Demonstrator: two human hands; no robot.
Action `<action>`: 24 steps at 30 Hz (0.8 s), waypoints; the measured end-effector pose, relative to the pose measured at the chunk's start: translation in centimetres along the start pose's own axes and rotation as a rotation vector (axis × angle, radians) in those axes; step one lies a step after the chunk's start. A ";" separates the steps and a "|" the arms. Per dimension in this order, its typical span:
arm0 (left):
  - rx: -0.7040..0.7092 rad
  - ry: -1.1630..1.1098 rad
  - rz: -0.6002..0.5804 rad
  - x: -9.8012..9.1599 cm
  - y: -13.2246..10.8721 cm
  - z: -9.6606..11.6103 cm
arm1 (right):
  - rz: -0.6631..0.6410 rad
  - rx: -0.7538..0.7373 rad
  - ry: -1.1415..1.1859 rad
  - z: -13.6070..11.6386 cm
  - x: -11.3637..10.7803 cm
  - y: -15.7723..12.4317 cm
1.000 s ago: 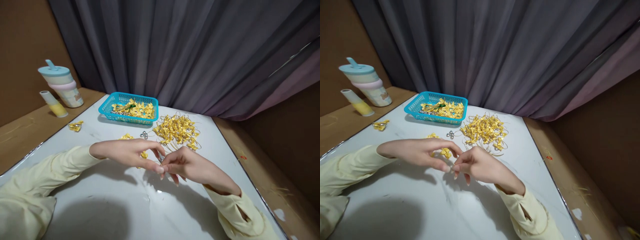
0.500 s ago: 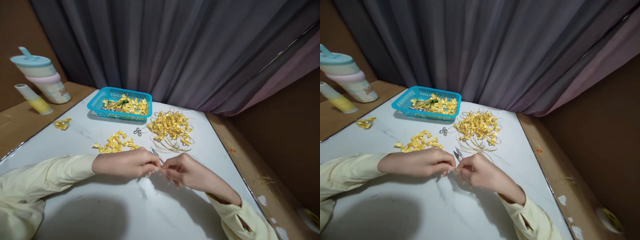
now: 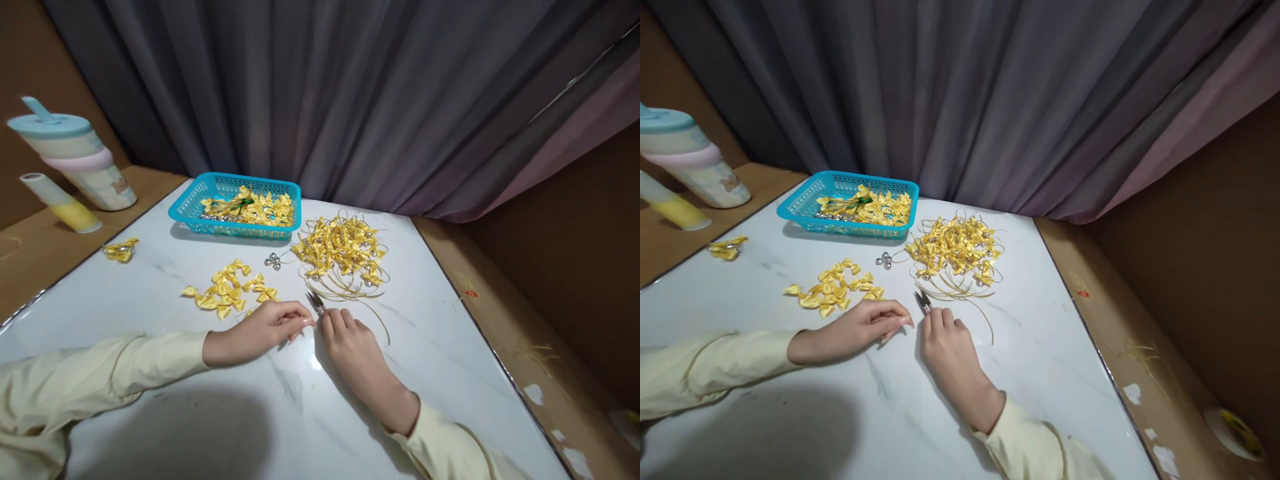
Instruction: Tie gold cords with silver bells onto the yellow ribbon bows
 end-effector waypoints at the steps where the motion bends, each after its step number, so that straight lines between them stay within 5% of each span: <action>1: -0.011 -0.031 0.014 0.2 -0.1 -0.3 | 0.001 0.023 0.040 0.4 0.0 -0.2; 6: -0.046 -0.122 0.040 0.6 -0.4 -1.5 | 0.106 0.273 0.788 4.0 -0.3 -1.2; 12: -0.025 -0.112 0.017 0.6 -0.4 -1.1 | -0.109 0.537 1.672 3.8 1.3 -1.7; 16: -0.006 -0.093 0.035 0.6 -0.4 -1.0 | -0.162 0.577 1.878 2.7 1.3 -1.4; 24: -0.021 -0.102 0.070 0.3 -0.3 -1.1 | -0.289 0.596 1.905 2.1 1.4 -1.5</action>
Point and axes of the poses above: each hand's wrist, its own y-axis towards the middle knuckle, its own x-axis out of the palm, z = x × y, the point moved 4 cm from there along y, towards the middle knuckle, and after that the axes turned 5 degrees about y, right-handed, at the moved point
